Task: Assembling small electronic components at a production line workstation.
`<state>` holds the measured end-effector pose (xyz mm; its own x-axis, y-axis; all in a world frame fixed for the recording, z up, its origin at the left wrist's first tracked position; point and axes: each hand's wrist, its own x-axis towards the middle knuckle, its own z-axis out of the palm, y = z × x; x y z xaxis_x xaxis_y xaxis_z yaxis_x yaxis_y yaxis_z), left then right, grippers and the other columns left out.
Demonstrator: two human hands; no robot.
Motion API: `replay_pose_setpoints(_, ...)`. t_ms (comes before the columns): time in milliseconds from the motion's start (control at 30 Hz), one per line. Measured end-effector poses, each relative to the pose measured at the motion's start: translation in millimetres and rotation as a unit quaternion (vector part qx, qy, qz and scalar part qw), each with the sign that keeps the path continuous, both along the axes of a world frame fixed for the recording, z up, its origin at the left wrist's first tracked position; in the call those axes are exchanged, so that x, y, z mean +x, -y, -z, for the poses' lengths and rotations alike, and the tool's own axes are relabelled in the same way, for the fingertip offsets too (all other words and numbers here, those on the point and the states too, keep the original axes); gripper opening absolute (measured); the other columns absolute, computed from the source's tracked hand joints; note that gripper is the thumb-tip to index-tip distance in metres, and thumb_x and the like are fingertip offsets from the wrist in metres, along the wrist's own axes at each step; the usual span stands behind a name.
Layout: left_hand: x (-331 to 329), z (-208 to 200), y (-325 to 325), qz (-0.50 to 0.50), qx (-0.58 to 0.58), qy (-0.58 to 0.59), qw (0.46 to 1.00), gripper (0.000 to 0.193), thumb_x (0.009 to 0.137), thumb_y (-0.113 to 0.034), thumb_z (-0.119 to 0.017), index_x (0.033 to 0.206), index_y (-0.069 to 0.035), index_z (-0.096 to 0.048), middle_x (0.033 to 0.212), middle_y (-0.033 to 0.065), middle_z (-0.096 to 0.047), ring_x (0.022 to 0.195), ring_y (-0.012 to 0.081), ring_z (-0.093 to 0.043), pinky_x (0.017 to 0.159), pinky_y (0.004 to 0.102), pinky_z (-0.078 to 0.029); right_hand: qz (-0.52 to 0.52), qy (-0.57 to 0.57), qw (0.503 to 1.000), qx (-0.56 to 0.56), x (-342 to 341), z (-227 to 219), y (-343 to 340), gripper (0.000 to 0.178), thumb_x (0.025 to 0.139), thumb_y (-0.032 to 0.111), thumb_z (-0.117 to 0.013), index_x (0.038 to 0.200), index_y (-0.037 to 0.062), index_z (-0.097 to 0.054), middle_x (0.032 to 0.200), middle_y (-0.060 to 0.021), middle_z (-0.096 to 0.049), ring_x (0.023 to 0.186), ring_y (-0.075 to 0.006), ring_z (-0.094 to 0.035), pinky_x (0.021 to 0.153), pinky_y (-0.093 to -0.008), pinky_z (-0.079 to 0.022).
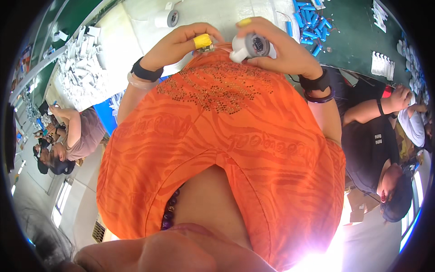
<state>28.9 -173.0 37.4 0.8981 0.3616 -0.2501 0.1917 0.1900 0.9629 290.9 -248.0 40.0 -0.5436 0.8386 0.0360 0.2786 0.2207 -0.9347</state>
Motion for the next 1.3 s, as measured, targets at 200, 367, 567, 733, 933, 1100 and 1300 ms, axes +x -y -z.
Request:
replay_pose_setpoints(200, 3, -5, 5, -0.012, 0.037, -0.017, 0.999, 0.025, 0.093, -0.006, -0.041, 0.117, -0.003, -0.050, 0.101, 0.0005, -0.057, 0.091, 0.0079, -0.052, 0.083, 0.0238, -0.041, -0.062, 0.005, 0.998, -0.013, -26, 2, -15, 0.020, 0.087, 0.026, -0.062, 0.094, 0.0075, -0.065, 0.090, -0.0065, -0.060, 0.091, -0.0232, -0.054, 0.082, -0.0331, -0.041)
replay_pose_setpoints(367, 3, 0, -4, 0.006, 0.090, -0.003, 0.996, 0.020, 0.094, -0.012, -0.043, 0.106, -0.003, -0.056, 0.090, -0.0007, -0.057, 0.086, 0.0076, -0.052, 0.079, 0.0235, -0.041, -0.064, 0.007, 0.996, 0.061, -32, 4, -20, 0.018, 0.088, 0.024, -0.059, 0.085, 0.0070, -0.064, 0.076, -0.0050, -0.059, 0.078, -0.0241, -0.054, 0.074, -0.0351, -0.042)
replay_pose_setpoints(567, 8, -8, -13, 0.119, -0.034, -0.044, 0.991, 0.027, 0.092, -0.027, -0.055, 0.088, -0.001, -0.062, 0.071, -0.0030, -0.055, 0.064, 0.0049, -0.049, 0.060, 0.0208, -0.040, -0.120, 0.031, 0.991, 0.056, -29, -5, -25, 0.016, 0.089, 0.019, -0.056, 0.082, 0.0060, -0.060, 0.076, -0.0050, -0.056, 0.080, -0.0243, -0.053, 0.080, -0.0361, -0.039)
replay_pose_setpoints(733, 15, -10, -6, 0.102, -0.089, -0.092, 0.987, 0.025, 0.090, -0.026, -0.059, 0.086, -0.001, -0.063, 0.067, -0.0031, -0.053, 0.059, 0.0047, -0.045, 0.055, 0.0203, -0.037, -0.164, 0.060, 0.979, 0.103, -27, -7, -25, 0.011, 0.088, 0.015, -0.056, 0.082, 0.0063, -0.057, 0.077, -0.0053, -0.054, 0.079, -0.0249, -0.051, 0.086, -0.0366, -0.037)
replay_pose_setpoints(933, 20, -9, 0, 0.157, 0.047, -0.016, 0.986, 0.019, 0.084, -0.010, -0.057, 0.070, 0.002, -0.052, 0.060, 0.0033, -0.041, 0.057, 0.0122, -0.036, 0.053, 0.0270, -0.033, -0.271, 0.084, 0.951, 0.123, -23, -16, -30, 0.005, 0.079, 0.013, -0.054, 0.080, 0.0082, -0.054, 0.073, -0.0043, -0.051, 0.074, -0.0239, -0.052, 0.083, -0.0343, -0.037)
replay_pose_setpoints(1100, 20, -7, 5, 0.144, 0.054, 0.077, 0.985, 0.017, 0.078, -0.001, -0.057, 0.066, 0.003, -0.046, 0.061, 0.0069, -0.038, 0.060, 0.0211, -0.035, 0.057, 0.0283, -0.033, -0.267, 0.078, 0.944, 0.175, -31, -15, -26, 0.005, 0.077, 0.013, -0.053, 0.080, 0.0086, -0.055, 0.075, -0.0039, -0.051, 0.079, -0.0219, -0.054, 0.080, -0.0327, -0.038)
replay_pose_setpoints(1300, 11, -3, 10, 0.162, 0.126, 0.092, 0.974, 0.009, 0.083, -0.007, -0.056, 0.083, 0.002, -0.060, 0.066, 0.0126, -0.053, 0.063, 0.0227, -0.046, 0.063, 0.0308, -0.041, -0.288, 0.079, 0.929, 0.218, -25, -10, -23, 0.006, 0.076, 0.014, -0.054, 0.081, 0.0102, -0.056, 0.078, -0.0007, -0.051, 0.085, -0.0184, -0.052, 0.077, -0.0308, -0.039)
